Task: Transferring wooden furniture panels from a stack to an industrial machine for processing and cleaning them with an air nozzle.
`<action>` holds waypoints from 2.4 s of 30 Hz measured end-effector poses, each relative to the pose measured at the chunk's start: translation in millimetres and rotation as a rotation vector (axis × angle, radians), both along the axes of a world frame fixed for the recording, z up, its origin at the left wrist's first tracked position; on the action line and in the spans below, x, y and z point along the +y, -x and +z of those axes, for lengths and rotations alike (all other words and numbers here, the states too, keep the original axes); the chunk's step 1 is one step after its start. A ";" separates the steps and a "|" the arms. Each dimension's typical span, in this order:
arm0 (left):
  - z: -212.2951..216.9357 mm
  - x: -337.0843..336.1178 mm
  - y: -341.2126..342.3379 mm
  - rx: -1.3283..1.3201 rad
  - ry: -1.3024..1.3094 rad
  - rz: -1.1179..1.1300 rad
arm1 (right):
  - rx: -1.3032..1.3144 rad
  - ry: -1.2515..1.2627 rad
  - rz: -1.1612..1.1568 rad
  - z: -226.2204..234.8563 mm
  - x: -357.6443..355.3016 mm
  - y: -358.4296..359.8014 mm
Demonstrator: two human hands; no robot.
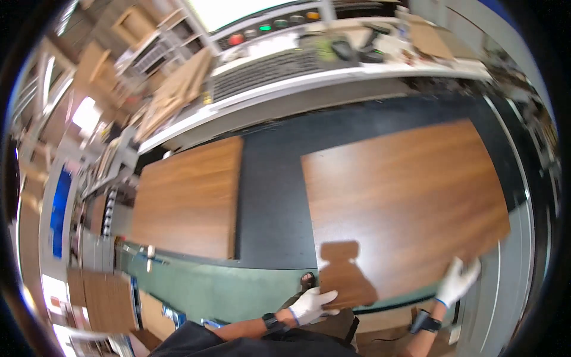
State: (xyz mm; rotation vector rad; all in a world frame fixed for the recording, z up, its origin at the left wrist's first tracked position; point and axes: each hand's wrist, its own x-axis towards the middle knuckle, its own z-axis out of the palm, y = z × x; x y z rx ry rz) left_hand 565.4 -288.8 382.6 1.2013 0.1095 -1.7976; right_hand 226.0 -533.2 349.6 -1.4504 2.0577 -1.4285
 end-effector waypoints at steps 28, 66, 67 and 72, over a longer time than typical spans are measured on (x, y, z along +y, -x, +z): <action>70.4 322.4 -581.4 -1.963 -0.670 -0.427 | 0.109 -0.443 1.027 0.8 169.8 -441.1; -184.5 92.0 246.6 -0.185 0.158 -2.239 | -0.091 -1.096 -1.525 -182.8 847.4 59.5; -197.2 109.1 258.0 -0.158 0.131 -2.269 | -0.012 -1.070 -1.531 -186.9 871.0 71.0; -230.3 152.0 276.0 -0.127 0.100 -2.231 | -0.165 -1.087 -1.545 -186.7 889.0 139.6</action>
